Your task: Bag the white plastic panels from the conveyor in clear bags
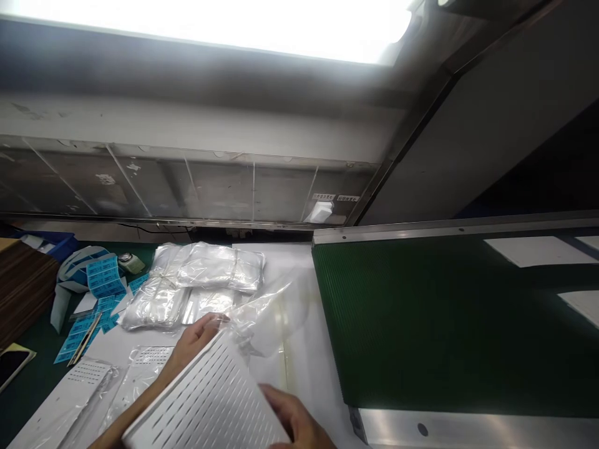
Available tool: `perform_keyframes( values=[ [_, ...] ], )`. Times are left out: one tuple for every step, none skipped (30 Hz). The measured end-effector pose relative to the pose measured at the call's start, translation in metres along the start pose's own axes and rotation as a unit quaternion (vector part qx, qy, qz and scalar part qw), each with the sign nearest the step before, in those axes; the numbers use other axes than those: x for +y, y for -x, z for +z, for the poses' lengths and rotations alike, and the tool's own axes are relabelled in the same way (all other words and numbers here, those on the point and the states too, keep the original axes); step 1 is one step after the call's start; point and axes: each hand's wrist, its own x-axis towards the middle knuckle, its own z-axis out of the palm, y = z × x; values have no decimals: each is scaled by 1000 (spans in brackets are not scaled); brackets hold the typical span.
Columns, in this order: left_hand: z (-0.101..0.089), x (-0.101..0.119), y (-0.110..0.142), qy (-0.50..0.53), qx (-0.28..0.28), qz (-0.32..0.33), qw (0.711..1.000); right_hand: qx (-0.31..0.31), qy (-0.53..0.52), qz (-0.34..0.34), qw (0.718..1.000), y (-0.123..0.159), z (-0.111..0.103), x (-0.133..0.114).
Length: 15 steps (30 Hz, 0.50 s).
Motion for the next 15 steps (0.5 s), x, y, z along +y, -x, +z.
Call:
perform_keyframes(
  values=[
    [-2, 1, -3, -15, -4, -1, 1000, 2, 20, 29, 999, 0, -1, 2],
    [-4, 2, -5, -31, -5, -5, 999, -5, 25, 50, 998, -2, -1, 5],
    [-5, 2, -7, -45, -10, -10, 999, -21, 11, 59, 998, -6, 0, 8],
    [-6, 2, -7, -56, -13, -14, 998, -44, -17, 57, 997, -10, 0, 11],
    [-8, 1, -7, -62, -16, -15, 998, -66, -53, 44, 995, -14, 1, 14],
    [-9, 1, -6, -62, -17, -14, 998, -79, -89, 29, 992, -19, 2, 17],
    [-10, 0, -6, -56, -19, -11, 998, -76, -122, 16, 989, -22, 2, 21],
    [-12, -1, -5, -45, -17, -8, 999, -57, -149, 7, 987, -25, 2, 25],
    [-13, -3, -4, -32, -11, -8, 999, -32, -169, 4, 985, -26, 1, 29],
    [-14, -5, -3, -15, -1, -17, 1000, 1, -186, 6, 983, -26, 1, 34],
    [-14, -7, -3, 4, 8, -31, 999, 37, -198, 14, 979, -26, 1, 39],
    [-13, -10, -2, 23, 18, -47, 998, 76, -207, 24, 975, -26, 1, 45],
    [-11, -13, -1, 42, 27, -62, 997, 116, -212, 32, 970, -27, 3, 51],
    [-8, -16, 0, 57, 33, -70, 995, 156, -213, 36, 964, -28, 7, 58],
    [-3, -20, 2, 61, 35, -70, 995, 195, -209, 36, 958, -30, 11, 65]
  ],
)
